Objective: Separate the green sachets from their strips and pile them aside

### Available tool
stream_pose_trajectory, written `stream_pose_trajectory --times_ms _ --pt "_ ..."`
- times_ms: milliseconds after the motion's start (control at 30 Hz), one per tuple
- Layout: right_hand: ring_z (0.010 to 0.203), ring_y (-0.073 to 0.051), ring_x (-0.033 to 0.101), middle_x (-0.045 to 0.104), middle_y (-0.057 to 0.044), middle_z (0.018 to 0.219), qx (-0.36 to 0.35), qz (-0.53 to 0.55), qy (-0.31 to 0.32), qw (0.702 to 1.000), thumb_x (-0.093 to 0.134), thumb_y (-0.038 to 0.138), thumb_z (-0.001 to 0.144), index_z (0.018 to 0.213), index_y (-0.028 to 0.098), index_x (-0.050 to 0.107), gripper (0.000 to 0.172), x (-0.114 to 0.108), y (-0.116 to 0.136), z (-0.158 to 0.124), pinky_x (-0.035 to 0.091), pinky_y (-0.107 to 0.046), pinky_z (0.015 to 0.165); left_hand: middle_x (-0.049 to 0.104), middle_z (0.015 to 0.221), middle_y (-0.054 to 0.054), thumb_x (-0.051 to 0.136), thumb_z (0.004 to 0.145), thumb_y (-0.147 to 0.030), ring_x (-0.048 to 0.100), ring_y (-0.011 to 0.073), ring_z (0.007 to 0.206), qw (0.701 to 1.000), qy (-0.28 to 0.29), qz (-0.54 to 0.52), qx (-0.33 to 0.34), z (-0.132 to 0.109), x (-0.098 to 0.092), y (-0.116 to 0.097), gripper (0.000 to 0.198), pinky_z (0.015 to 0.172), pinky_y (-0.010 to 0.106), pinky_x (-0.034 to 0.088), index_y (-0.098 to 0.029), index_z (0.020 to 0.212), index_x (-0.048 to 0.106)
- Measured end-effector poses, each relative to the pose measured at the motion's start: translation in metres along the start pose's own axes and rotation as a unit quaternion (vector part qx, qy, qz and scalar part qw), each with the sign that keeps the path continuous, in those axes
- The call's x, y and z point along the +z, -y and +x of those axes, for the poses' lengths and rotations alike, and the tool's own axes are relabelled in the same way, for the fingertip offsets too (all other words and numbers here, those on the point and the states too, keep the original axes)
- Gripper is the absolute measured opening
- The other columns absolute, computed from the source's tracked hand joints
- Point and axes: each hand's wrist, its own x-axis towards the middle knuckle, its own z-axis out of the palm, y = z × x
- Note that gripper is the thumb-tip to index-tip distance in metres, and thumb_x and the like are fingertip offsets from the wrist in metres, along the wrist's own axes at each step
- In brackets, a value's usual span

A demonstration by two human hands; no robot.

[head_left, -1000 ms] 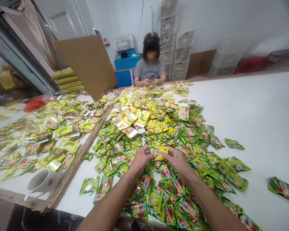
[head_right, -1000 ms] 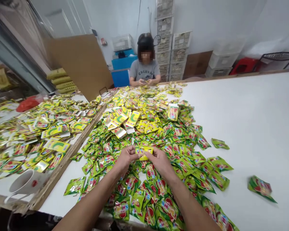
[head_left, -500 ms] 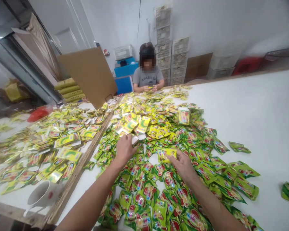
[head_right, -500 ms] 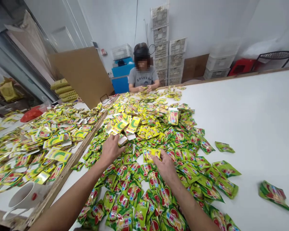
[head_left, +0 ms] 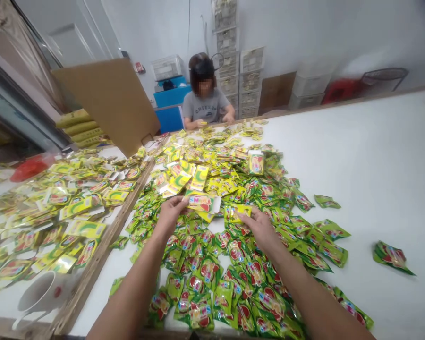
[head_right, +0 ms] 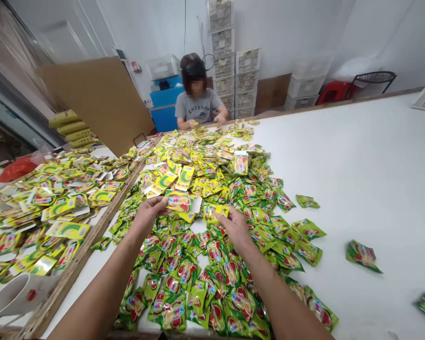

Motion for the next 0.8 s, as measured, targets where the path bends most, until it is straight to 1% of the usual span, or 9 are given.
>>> stream_pose_trajectory --times_ms 167,267,367,400,467,500,567,667,800 --pt "0.057 -0.01 0.051 0.059 0.001 0.07 0.012 0.004 0.117 0.993 0.07 0.041 0.064 0.08 0.016 0.057 0.032 0.008 0.005 -0.008 0.035 -0.02 0.049 0.063 0.065 0.0 0.08 0.05 -0.041 0.059 0.0102 0.054 0.986 0.053 -0.137 -0.083 -0.012 0.022 0.033 0.043 0.055 0.02 0.045 -0.013 0.076 0.061" --pt "0.063 -0.012 0.053 0.06 0.001 0.072 -0.009 -0.029 0.119 0.992 0.07 0.039 0.065 0.084 0.016 0.057 0.032 0.011 0.006 -0.011 0.041 -0.022 0.056 0.063 0.068 0.002 0.078 0.051 -0.045 0.059 0.011 0.055 0.985 0.075 -0.132 -0.086 -0.02 0.028 0.041 0.047 0.056 0.022 0.046 -0.013 0.081 0.062" --pt "0.072 -0.015 0.057 0.062 -0.001 0.079 -0.032 -0.073 0.116 0.99 0.066 0.04 0.069 0.085 0.017 0.056 0.029 0.006 0.004 -0.008 0.046 -0.027 0.067 0.065 0.086 0.01 0.069 0.059 -0.054 0.062 0.0186 0.068 0.996 0.062 0.058 -0.03 -0.027 0.024 0.035 0.054 0.063 0.03 0.048 -0.012 0.092 0.063" --pt "0.075 -0.016 0.057 0.062 -0.001 0.081 -0.038 -0.095 0.12 0.987 0.065 0.04 0.071 0.085 0.018 0.056 0.028 0.003 0.003 -0.006 0.047 -0.028 0.069 0.064 0.098 0.013 0.068 0.06 -0.056 0.062 0.0229 0.078 0.988 0.036 0.151 0.009 -0.029 0.021 0.03 0.059 0.068 0.034 0.048 -0.012 0.1 0.063" --pt "0.081 -0.018 0.058 0.062 -0.002 0.084 -0.051 -0.132 0.143 0.98 0.063 0.04 0.073 0.087 0.018 0.057 0.027 -0.002 0.003 -0.005 0.047 -0.03 0.075 0.055 0.12 0.016 0.07 0.058 -0.057 0.055 0.031 0.101 0.942 -0.009 0.315 0.117 -0.033 0.016 0.015 0.07 0.082 0.043 0.045 -0.016 0.114 0.058" --pt "0.084 -0.019 0.058 0.063 -0.002 0.086 -0.057 -0.142 0.16 0.975 0.063 0.04 0.073 0.089 0.018 0.057 0.027 -0.003 0.004 -0.005 0.047 -0.031 0.078 0.052 0.124 0.015 0.072 0.056 -0.055 0.05 0.0327 0.109 0.914 -0.004 0.369 0.168 -0.035 0.015 0.007 0.073 0.088 0.045 0.041 -0.018 0.117 0.056" --pt "0.088 -0.019 0.059 0.063 -0.003 0.09 -0.062 -0.139 0.196 0.969 0.064 0.039 0.073 0.093 0.019 0.058 0.029 -0.003 0.007 -0.007 0.046 -0.033 0.082 0.059 0.115 0.011 0.072 0.059 -0.049 0.05 0.031 0.108 0.886 0.088 0.407 0.206 -0.036 0.017 -0.005 0.063 0.088 0.041 0.04 -0.019 0.112 0.06" --pt "0.084 -0.019 0.059 0.064 -0.003 0.088 -0.062 -0.097 0.176 0.978 0.065 0.039 0.072 0.092 0.019 0.058 0.029 0.0 0.012 -0.008 0.047 -0.033 0.079 0.065 0.078 0.004 0.066 0.067 -0.045 0.058 0.0211 0.073 0.908 0.22 0.336 0.119 -0.036 0.026 -0.006 0.036 0.064 0.028 0.043 -0.016 0.089 0.067" --pt "0.078 -0.018 0.058 0.063 -0.002 0.082 -0.093 -0.055 0.037 0.993 0.065 0.045 0.07 0.092 0.019 0.056 0.035 -0.003 0.009 -0.003 0.048 -0.031 0.072 0.064 0.075 0.002 0.066 0.068 -0.047 0.055 0.015 0.066 0.966 0.192 0.16 0.063 -0.04 0.036 0.019 0.037 0.058 0.023 0.039 -0.014 0.084 0.066"
